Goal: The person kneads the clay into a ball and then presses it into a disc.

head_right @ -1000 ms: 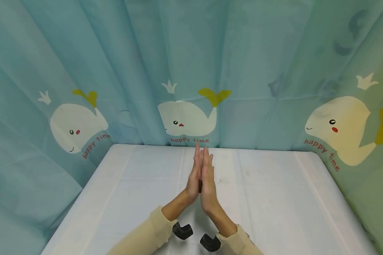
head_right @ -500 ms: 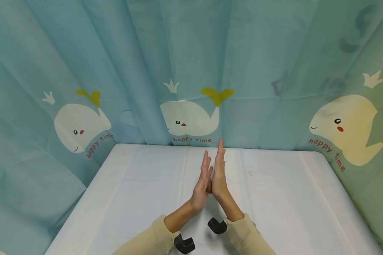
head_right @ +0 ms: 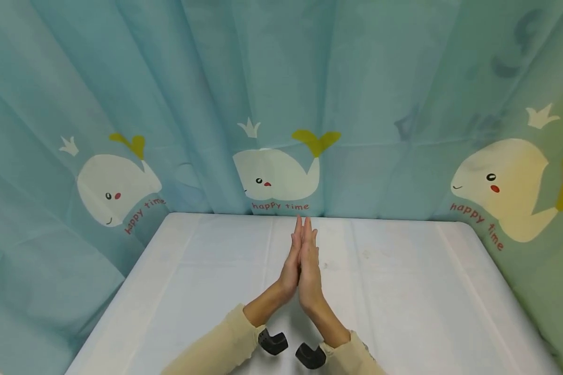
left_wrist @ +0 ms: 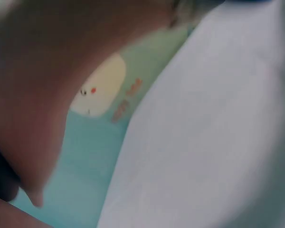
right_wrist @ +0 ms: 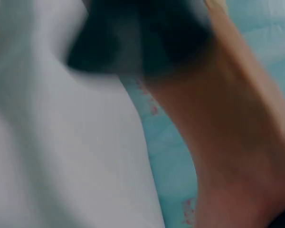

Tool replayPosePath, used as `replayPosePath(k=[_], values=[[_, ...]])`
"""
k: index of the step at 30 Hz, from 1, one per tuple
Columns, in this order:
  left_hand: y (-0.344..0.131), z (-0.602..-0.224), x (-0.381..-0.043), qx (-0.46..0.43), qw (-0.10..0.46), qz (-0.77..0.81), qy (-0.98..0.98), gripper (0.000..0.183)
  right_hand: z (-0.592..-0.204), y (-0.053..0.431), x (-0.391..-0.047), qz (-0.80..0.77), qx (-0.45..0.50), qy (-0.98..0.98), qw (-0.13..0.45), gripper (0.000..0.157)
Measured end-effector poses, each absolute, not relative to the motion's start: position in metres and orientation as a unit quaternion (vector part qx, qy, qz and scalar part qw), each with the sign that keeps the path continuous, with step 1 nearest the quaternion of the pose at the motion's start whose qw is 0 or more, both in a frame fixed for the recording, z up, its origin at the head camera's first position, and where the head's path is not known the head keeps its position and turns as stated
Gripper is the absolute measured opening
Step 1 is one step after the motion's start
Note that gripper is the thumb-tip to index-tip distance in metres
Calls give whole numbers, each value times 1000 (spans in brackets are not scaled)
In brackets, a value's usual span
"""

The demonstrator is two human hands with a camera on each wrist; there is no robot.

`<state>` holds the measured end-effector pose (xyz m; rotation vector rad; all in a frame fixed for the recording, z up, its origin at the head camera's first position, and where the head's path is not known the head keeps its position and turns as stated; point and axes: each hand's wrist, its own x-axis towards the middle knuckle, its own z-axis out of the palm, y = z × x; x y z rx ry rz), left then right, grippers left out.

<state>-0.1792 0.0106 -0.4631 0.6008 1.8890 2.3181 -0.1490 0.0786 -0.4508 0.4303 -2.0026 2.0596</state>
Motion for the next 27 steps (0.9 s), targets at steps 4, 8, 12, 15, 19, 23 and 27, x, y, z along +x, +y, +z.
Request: replayPosePath(k=[4,8,12,15,19,23,27], values=[[14,-457,-167,213,48,750,625,62,-455,90,-167,714,120,-680,116,54],[14,-451,-158,198,61,755,622,60,-464,97,-178,735,90,-666,87,52],[13,-451,-158,188,49,761,619,61,-470,93,-174,750,91,-651,68,54],[11,-455,-168,175,18,766,618,61,-469,83,-164,744,109,-656,61,55],[7,-461,-183,158,1,768,621,61,-463,74,-148,744,118,-655,58,55],[11,-459,-182,163,15,762,627,60,-455,77,-147,755,105,-644,67,54],[16,-450,-171,185,22,753,631,63,-451,86,-160,770,79,-628,79,54]])
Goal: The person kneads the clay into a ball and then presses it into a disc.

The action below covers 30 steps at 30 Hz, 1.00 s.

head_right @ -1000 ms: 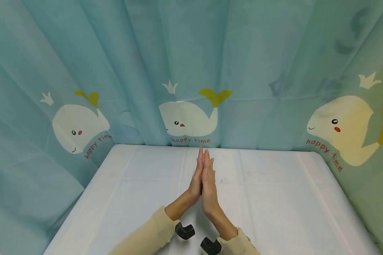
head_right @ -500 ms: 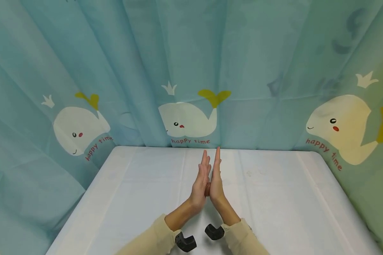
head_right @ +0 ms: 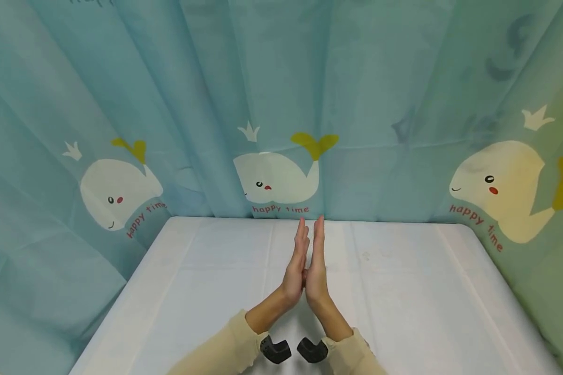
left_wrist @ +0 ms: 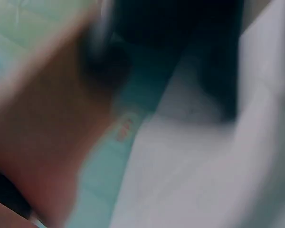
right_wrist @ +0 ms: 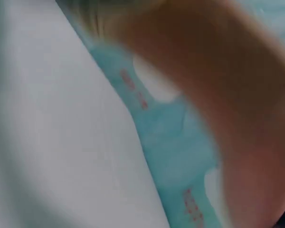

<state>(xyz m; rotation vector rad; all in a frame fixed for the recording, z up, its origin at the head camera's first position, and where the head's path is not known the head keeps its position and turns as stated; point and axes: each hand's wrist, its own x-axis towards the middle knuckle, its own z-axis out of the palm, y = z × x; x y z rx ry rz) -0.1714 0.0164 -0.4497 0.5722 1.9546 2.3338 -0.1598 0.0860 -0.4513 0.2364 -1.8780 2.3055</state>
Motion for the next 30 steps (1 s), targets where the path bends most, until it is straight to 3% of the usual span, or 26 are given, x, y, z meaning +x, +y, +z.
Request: replayPosePath(k=[5,11,15,24,30], values=[[15,-436,-163,196,13,764,614,65,-458,93,-170,784,69,-613,73,54],[11,-435,-173,216,-28,765,606,63,-471,85,-155,763,105,-634,61,54],[12,-446,-179,219,-33,736,639,63,-463,82,-148,758,142,-631,85,54],[12,-455,-165,227,19,739,634,64,-448,89,-162,756,136,-630,112,55],[10,-446,-157,269,23,716,643,64,-459,99,-176,775,101,-617,95,55]])
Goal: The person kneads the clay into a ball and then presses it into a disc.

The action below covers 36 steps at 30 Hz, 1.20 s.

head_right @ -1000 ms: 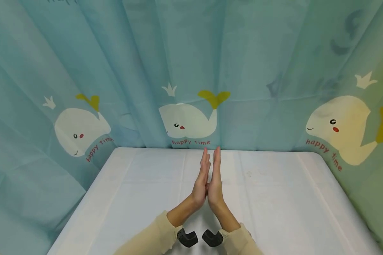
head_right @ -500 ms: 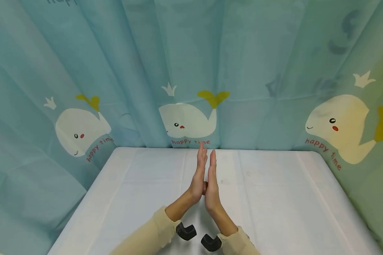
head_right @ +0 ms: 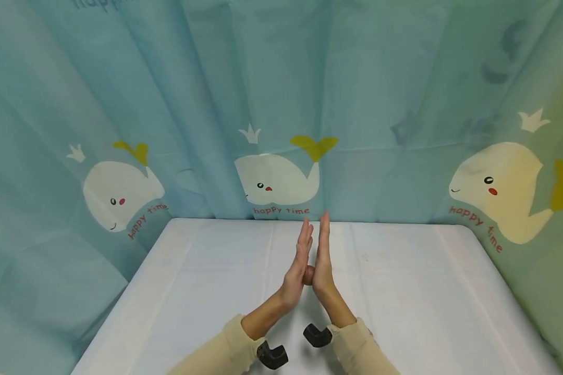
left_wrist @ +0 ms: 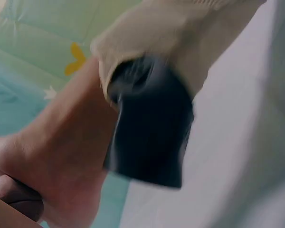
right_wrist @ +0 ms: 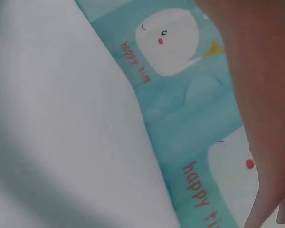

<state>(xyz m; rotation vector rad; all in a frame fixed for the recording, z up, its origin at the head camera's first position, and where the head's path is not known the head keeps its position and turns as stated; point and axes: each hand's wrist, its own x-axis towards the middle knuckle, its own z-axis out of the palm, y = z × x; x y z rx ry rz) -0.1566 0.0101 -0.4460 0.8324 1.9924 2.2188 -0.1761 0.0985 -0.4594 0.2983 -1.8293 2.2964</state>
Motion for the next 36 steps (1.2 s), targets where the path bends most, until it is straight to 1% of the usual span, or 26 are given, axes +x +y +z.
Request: replayPosePath(k=[4,9,13,16,20,23,25,29,33,34,36], values=[[10,-450,-161,258,23,720,644,64,-465,95,-176,776,102,-616,90,56],[10,-459,-178,211,2,742,636,63,-461,81,-160,740,140,-651,100,54],[11,-467,-183,201,14,743,638,62,-454,79,-152,722,144,-667,112,54],[12,-465,-177,209,36,738,641,63,-453,84,-158,725,124,-666,126,54],[14,-455,-164,210,65,743,632,65,-456,98,-175,741,79,-654,131,52],[15,-450,-158,203,70,757,617,65,-461,105,-184,745,69,-650,131,51],[14,-448,-159,194,64,766,610,65,-465,103,-183,739,81,-656,130,51],[9,-449,-176,181,22,768,615,65,-469,85,-163,725,116,-669,114,54],[6,-455,-194,184,-18,733,655,61,-466,76,-145,731,131,-662,100,56],[6,-457,-196,185,-19,724,664,60,-465,76,-144,734,130,-660,101,56],[7,-459,-194,189,1,714,675,61,-465,78,-146,737,122,-656,107,56]])
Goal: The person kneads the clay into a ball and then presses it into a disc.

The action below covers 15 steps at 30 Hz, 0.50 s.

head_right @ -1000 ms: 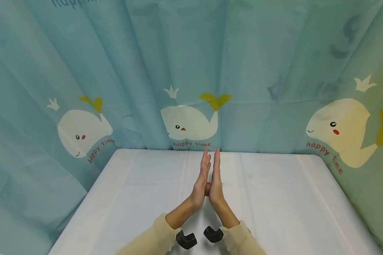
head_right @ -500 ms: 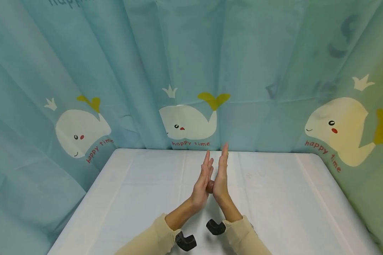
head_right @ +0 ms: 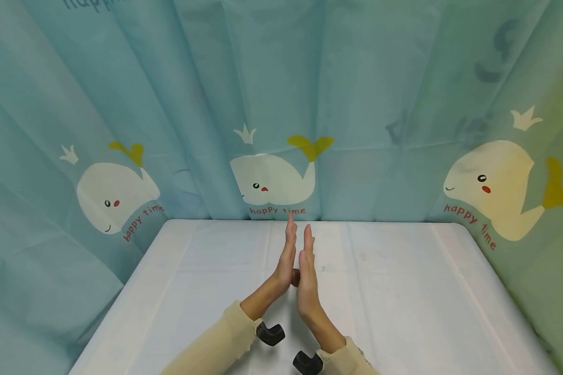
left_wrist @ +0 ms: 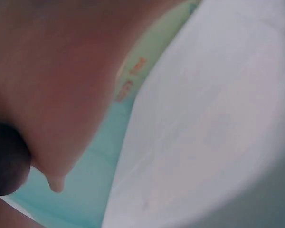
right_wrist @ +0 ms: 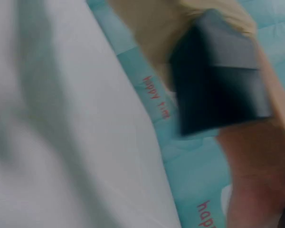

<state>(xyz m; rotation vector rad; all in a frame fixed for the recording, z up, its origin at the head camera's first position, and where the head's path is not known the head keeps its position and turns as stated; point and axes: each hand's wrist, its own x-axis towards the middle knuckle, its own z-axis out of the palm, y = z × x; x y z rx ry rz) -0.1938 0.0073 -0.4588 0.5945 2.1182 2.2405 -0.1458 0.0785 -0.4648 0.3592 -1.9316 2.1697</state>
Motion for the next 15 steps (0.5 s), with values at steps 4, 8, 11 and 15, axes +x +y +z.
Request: replayPosePath(k=[4,8,11,15], values=[[11,-452,-178,218,43,716,662,66,-467,89,-163,756,77,-639,113,54],[13,-440,-170,229,46,730,643,67,-472,99,-177,778,44,-618,107,53],[12,-439,-175,211,33,744,633,66,-471,95,-172,759,78,-638,101,54],[9,-451,-187,165,32,753,636,62,-457,83,-155,720,150,-667,117,54]])
